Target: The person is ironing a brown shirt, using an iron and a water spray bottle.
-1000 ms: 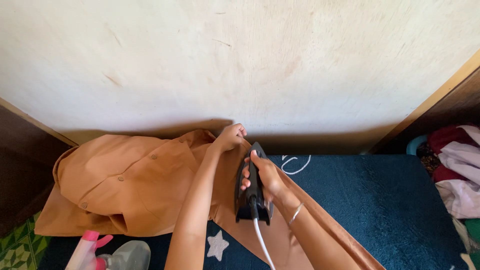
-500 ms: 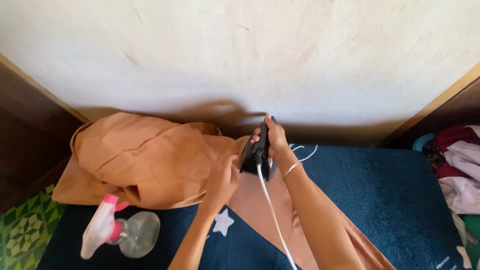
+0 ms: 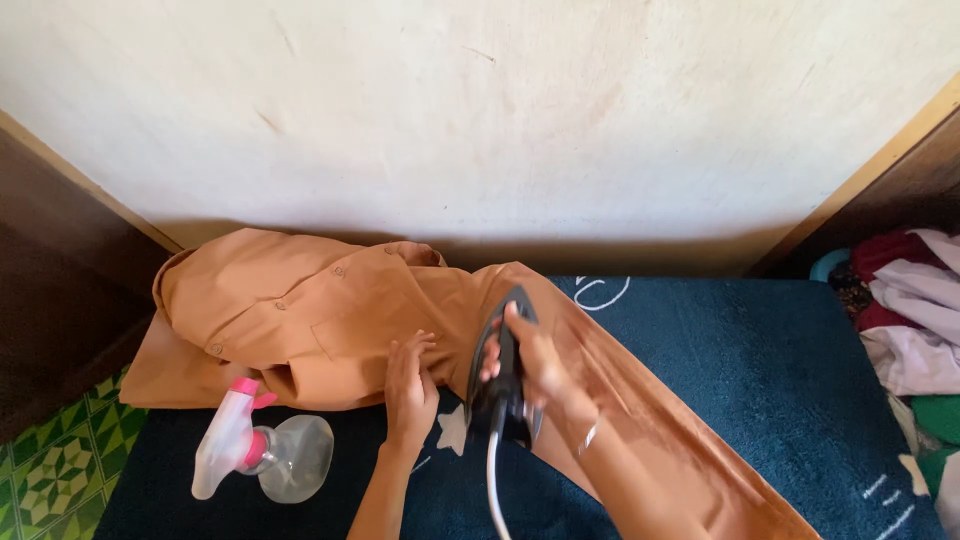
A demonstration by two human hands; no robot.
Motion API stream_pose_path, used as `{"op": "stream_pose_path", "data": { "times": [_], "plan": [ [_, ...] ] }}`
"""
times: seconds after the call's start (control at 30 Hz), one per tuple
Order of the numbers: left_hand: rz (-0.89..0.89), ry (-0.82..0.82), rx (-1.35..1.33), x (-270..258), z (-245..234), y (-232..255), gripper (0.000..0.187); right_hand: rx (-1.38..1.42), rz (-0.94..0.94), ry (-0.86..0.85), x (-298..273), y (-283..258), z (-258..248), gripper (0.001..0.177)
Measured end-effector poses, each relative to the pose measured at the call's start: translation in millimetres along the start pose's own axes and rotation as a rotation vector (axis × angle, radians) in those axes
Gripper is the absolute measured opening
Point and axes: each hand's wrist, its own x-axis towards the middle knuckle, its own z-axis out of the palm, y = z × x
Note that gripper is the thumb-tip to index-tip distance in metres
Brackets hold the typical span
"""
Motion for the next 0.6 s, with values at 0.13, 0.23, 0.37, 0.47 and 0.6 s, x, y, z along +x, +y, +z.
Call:
{"op": "stream_pose_path", "data": {
  "times": [0.13, 0.23, 0.37, 0.47, 0.6],
  "plan": [
    [-0.023, -0.030, -0.005, -6, 5, -14, 0.034, 0.054, 0.077, -0.004, -43, 32, 8, 0.035],
    [-0.098, -0.029, -0.097, -6, 6, -17, 0.033, 0.113, 0.115, -0.053, -51, 39, 11, 0.035],
    [-0.111, -0.030, -0.107, -5, 5, -12, 0.034, 0.062, 0.005, -0.021, -15, 28, 8, 0.037],
    [-0.050, -0.062, -0.055, -4, 5, -11, 0.035, 0.023, -0.084, 0.033, 35, 6, -1, 0.036],
    [0.063, -0.194, 0.089, -2, 7, -5, 0.028, -0.057, -0.144, 0.055, 96, -37, -25, 0.037]
  ]
}}
